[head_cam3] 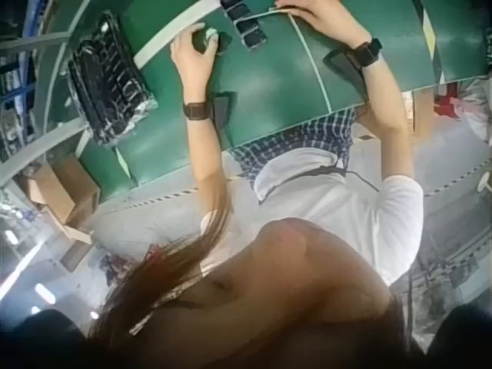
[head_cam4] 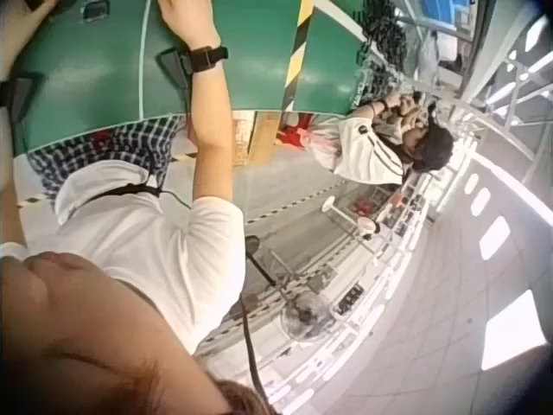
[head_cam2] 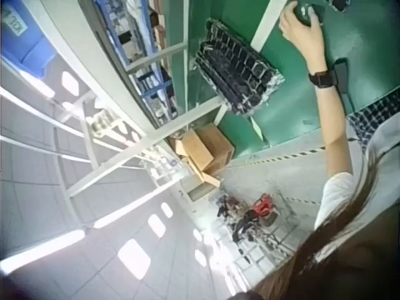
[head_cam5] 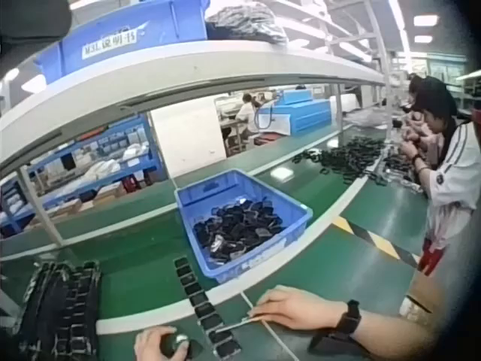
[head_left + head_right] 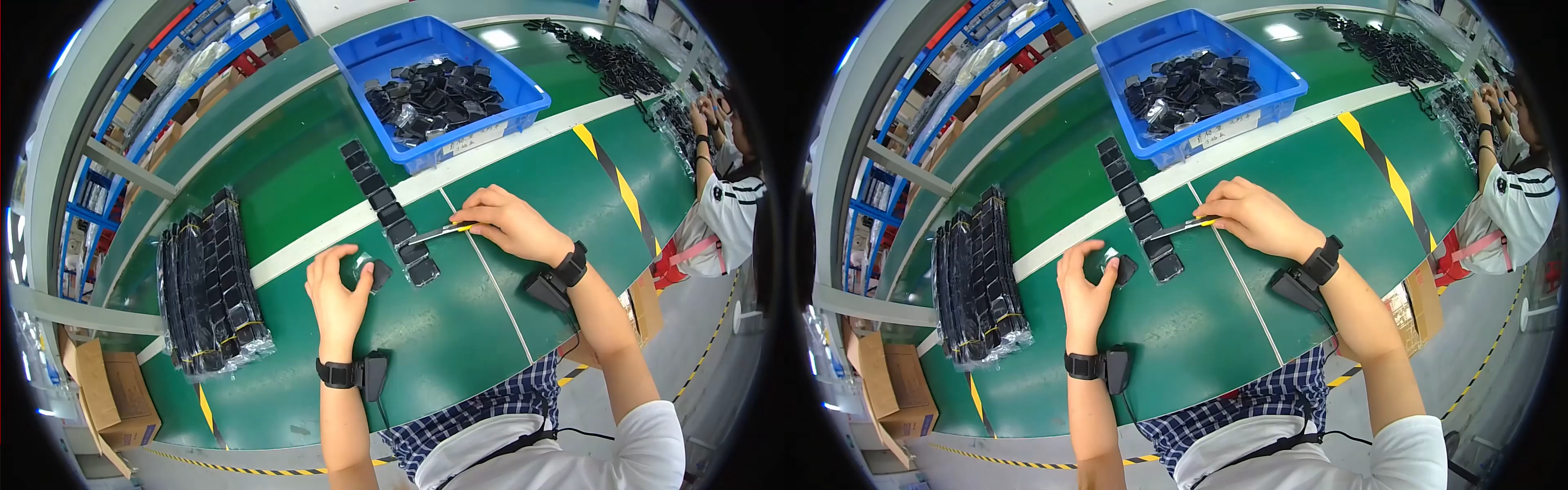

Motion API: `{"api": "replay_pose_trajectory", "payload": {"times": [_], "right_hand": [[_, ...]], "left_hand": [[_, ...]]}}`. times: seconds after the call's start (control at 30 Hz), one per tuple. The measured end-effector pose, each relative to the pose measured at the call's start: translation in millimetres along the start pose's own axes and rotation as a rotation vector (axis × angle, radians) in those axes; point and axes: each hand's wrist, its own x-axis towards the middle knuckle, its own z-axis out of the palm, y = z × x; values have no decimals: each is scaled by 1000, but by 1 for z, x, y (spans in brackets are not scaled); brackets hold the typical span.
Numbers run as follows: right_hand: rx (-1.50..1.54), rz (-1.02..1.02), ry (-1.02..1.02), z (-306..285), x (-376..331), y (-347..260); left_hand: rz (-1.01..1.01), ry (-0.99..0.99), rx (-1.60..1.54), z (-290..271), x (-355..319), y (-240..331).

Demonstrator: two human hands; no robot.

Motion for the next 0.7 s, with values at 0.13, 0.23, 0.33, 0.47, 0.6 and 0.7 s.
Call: {"api": "replay_pose_trajectory", "payload": {"times": [0.13,0.23,0.33,0.47,0.6,0.7], "right_hand": [[-89,14,2,7,0,-2],[-96,-41,20,13,3,-5],[-123,-69,5,16,3,-6],[-103,-141,-39,21,1,-6],[-53,-182,-92,24,1,-10],[-35,-178,-118,23,1,-14]], "left_hand": [[333,155,132,3,-11,31],[566,35,155,9,-11,37],[617,31,160,8,-11,40],[645,74,112,9,-7,37],[577,137,105,15,-2,32],[522,123,77,20,3,25]]}}
